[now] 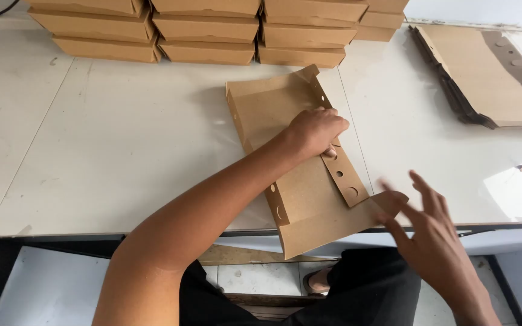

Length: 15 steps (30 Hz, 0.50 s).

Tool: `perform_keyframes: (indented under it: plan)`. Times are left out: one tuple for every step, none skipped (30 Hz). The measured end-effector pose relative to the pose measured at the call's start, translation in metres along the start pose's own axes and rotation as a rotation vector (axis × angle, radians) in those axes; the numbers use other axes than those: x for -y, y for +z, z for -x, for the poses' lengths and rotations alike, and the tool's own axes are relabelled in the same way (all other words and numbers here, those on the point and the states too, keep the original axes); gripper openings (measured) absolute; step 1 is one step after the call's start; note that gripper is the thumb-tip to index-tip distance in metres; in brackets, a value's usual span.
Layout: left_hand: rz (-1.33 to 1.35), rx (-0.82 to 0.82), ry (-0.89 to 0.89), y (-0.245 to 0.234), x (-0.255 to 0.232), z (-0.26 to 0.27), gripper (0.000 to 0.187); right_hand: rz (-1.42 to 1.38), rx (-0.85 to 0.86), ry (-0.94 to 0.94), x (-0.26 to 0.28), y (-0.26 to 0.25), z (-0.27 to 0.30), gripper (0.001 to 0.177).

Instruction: The person assembles flat cardboard sheets into small rectangular boxes by folding and tucking flaps. They complete one box, place it on a stack, then repeat the process with a second sheet.

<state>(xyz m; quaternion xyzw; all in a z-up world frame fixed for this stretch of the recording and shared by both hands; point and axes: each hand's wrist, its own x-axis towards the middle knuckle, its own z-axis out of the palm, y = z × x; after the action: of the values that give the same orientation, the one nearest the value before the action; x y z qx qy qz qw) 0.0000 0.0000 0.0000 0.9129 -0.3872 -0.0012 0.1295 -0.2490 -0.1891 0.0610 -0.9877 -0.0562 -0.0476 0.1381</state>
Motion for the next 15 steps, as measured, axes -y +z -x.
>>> perform_keyframes:
  plan:
    - [0.003, -0.003, -0.006, -0.008, -0.001, 0.002, 0.046, 0.003, 0.003, -0.006, 0.003, -0.001, 0.001, 0.06]
    - [-0.006, 0.027, -0.026, -0.015, -0.003, 0.004, 0.044, -0.134, -0.108, 0.005, 0.006, -0.003, 0.001, 0.07]
    - [-0.012, 0.059, -0.041, -0.021, -0.006, 0.006, 0.042, -0.271, -0.219, 0.023, 0.008, -0.004, 0.003, 0.081]
    - [-0.008, 0.058, -0.042, -0.021, 0.0, 0.005, 0.042, -0.268, -0.216, 0.023, 0.011, -0.002, 0.003, 0.081]
    - [0.0, 0.02, -0.043, -0.022, 0.006, 0.004, 0.045, -0.437, -0.233, -0.03, 0.015, 0.001, 0.002, 0.077]
    - [0.007, -0.018, -0.044, -0.023, 0.011, 0.003, 0.047, -0.607, -0.25, -0.083, 0.019, 0.003, 0.002, 0.073]
    - [0.003, -0.02, -0.044, -0.023, 0.014, 0.003, 0.047, -0.609, -0.252, -0.086, 0.019, 0.006, 0.0, 0.073]
    - [0.03, -0.015, -0.068, -0.023, 0.018, 0.003, 0.046, -0.576, -0.213, -0.088, 0.019, 0.009, -0.001, 0.057]
    - [0.057, -0.012, -0.097, -0.023, 0.023, 0.004, 0.045, -0.544, -0.171, -0.094, 0.02, 0.011, -0.004, 0.042]
    - [0.055, -0.014, -0.102, -0.023, 0.023, 0.004, 0.045, -0.546, -0.171, -0.1, 0.019, 0.013, -0.008, 0.042]
    - [0.051, -0.012, -0.093, -0.022, 0.023, 0.003, 0.044, -0.514, -0.186, -0.101, 0.018, 0.015, -0.011, 0.029]
    - [0.048, -0.01, -0.084, -0.021, 0.023, 0.002, 0.043, -0.482, -0.202, -0.102, 0.017, 0.016, -0.014, 0.02]
    - [0.047, -0.009, -0.084, -0.021, 0.024, 0.005, 0.043, -0.482, -0.202, -0.102, 0.009, 0.026, -0.018, 0.02]
    - [0.045, -0.043, -0.047, -0.022, 0.024, 0.008, 0.042, -0.387, -0.274, -0.112, 0.001, 0.035, -0.023, 0.027]
    - [0.041, -0.074, -0.006, -0.022, 0.024, 0.01, 0.042, -0.292, -0.347, -0.119, -0.007, 0.045, -0.027, 0.041]
